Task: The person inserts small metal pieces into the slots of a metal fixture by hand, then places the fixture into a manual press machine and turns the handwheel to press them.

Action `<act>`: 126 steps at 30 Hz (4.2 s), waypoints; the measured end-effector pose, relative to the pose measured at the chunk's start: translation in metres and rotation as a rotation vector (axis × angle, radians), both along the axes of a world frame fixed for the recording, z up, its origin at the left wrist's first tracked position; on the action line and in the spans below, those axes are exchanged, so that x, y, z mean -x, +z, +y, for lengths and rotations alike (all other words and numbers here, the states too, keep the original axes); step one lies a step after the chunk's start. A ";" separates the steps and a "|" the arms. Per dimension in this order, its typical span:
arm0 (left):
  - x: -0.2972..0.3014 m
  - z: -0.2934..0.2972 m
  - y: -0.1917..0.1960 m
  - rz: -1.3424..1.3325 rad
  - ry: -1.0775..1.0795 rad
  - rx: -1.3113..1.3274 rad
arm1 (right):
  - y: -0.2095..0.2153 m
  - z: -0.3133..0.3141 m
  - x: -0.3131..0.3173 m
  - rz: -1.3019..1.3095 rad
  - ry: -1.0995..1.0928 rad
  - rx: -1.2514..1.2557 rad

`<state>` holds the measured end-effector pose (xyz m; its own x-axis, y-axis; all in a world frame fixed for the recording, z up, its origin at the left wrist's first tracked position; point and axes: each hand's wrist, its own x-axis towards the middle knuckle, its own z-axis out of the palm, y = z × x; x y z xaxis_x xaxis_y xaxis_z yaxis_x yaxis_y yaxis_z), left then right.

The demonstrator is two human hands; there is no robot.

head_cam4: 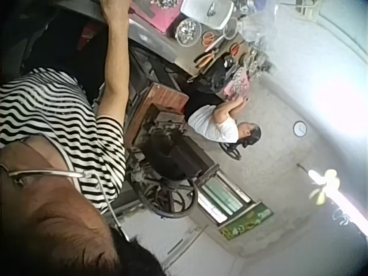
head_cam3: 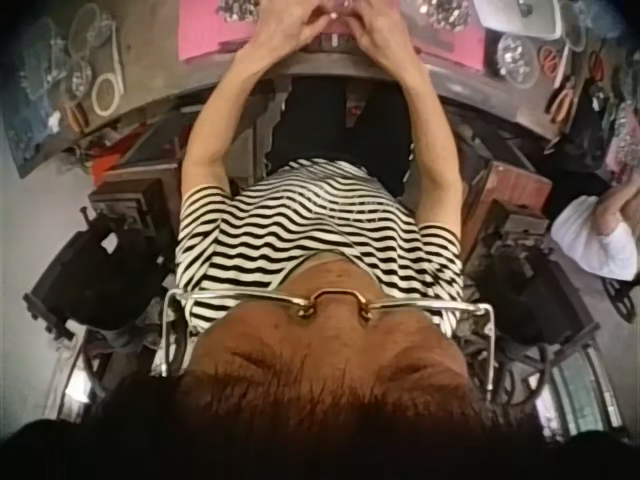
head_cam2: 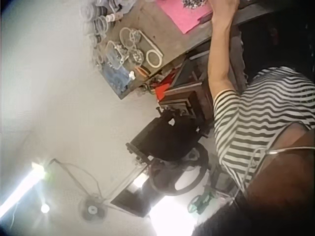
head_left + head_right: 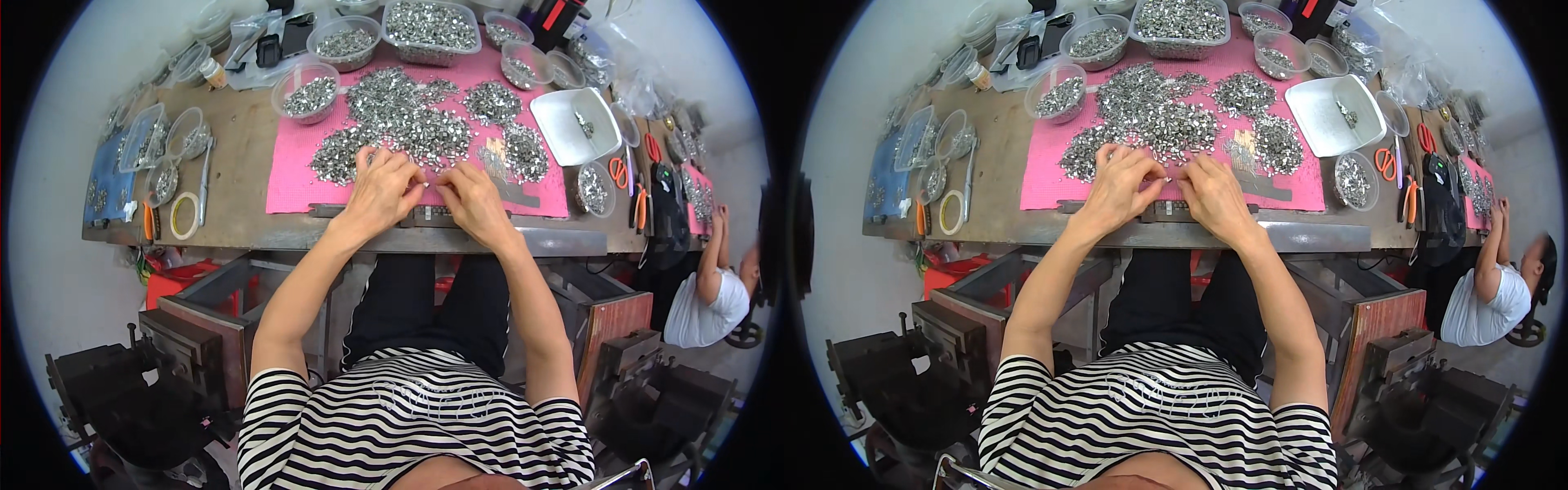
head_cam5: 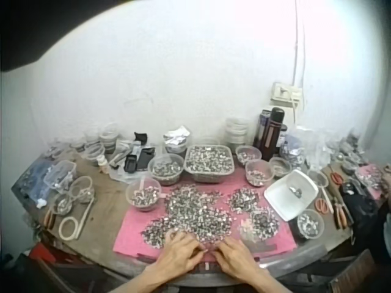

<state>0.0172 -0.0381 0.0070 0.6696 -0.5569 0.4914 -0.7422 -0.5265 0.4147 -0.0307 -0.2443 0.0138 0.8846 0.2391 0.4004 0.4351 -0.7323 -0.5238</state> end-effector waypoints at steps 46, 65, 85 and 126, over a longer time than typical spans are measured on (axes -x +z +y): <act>-0.024 -0.012 -0.013 -0.160 0.062 -0.061 | -0.001 -0.002 0.028 0.045 -0.134 -0.138; 0.038 -0.025 -0.006 -0.020 -0.015 0.119 | -0.021 -0.007 -0.020 -0.086 -0.258 0.007; 0.044 -0.025 -0.019 0.016 0.031 0.190 | -0.009 -0.015 0.046 -0.109 -0.069 -0.036; 0.015 -0.010 -0.004 -0.011 0.207 -0.087 | -0.012 -0.018 -0.018 -0.109 -0.017 -0.005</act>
<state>0.0022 -0.0484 0.0035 0.7687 -0.4490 0.4555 -0.6190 -0.7015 0.3532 -0.0123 -0.2622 0.0018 0.8394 0.2226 0.4959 0.4775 -0.7377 -0.4772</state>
